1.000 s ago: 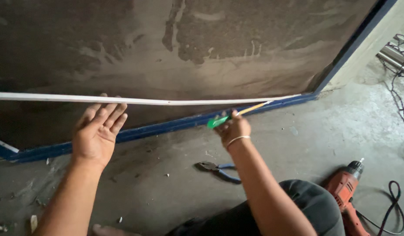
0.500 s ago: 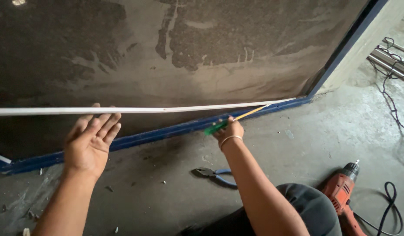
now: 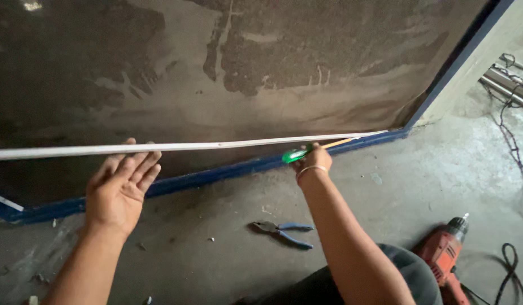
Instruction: The person installs a white PVC trim strip along the bottom edge of a blue metal frame. They use a screwdriver to pry and adjust the trim, then use a power drill to secure it with screws. The person also uses pliers and a pencil during the process.
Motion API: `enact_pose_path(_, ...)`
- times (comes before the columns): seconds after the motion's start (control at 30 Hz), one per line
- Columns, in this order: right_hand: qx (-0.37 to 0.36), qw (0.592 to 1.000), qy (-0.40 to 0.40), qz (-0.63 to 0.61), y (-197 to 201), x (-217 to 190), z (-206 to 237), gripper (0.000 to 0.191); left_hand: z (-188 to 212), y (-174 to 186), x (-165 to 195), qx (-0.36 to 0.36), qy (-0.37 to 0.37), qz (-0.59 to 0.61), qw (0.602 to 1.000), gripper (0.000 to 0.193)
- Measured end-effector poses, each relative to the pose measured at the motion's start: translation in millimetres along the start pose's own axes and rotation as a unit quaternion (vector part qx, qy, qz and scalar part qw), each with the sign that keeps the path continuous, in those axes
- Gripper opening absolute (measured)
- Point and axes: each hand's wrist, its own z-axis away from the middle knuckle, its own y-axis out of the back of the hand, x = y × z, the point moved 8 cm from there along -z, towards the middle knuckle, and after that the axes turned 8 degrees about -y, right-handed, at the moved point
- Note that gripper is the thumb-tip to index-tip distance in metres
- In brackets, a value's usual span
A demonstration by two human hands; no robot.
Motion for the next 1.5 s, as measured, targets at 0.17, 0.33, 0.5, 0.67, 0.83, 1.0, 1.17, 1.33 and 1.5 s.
enact_pose_path(0.17, 0.026, 0.997, -0.071, -0.013, 4, 8, 5, 0.027, -5, 13, -16, 0.050, 0.002, -0.094, 0.994, 0.041)
enact_pose_path(0.33, -0.060, 0.994, -0.081, 0.050, 1, 11, -8, 0.039, -2, 39, -54, -0.006, 0.024, -0.371, 0.928, 0.041)
enact_pose_path(0.5, -0.139, 0.977, -0.132, 0.098, 6, 30, -3, 0.047, -9, 47, -97, -0.085, -0.048, -0.694, 0.713, 0.043)
enact_pose_path(0.67, -0.086, 0.977, -0.182, 0.071, 1, 26, 1, 0.046, 1, 38, -98, -0.113, -0.168, -0.741, 0.640, 0.038)
enact_pose_path(0.83, -0.075, 0.983, -0.160, 0.054, -10, 25, -7, 0.037, 2, 33, -101, -0.060, -0.142, -0.783, 0.603, 0.025)
enact_pose_path(1.0, 0.032, 0.989, -0.138, 0.031, 0, 32, -10, 0.027, -2, 31, -103, -0.021, -0.117, -0.809, 0.575, 0.019)
enact_pose_path(1.17, 0.009, 0.996, -0.087, 0.009, -11, 16, 2, 0.024, -8, 32, -103, -0.030, -0.113, -0.804, 0.584, 0.021)
enact_pose_path(1.33, 0.059, 0.994, -0.085, 0.045, -12, 16, 11, 0.026, -10, 38, -107, -0.040, -0.086, -0.809, 0.580, 0.023)
enact_pose_path(1.5, 0.010, 0.999, -0.042, -0.026, -9, -10, -6, 0.026, -10, 34, -105, -0.050, -0.120, -0.810, 0.571, 0.026)
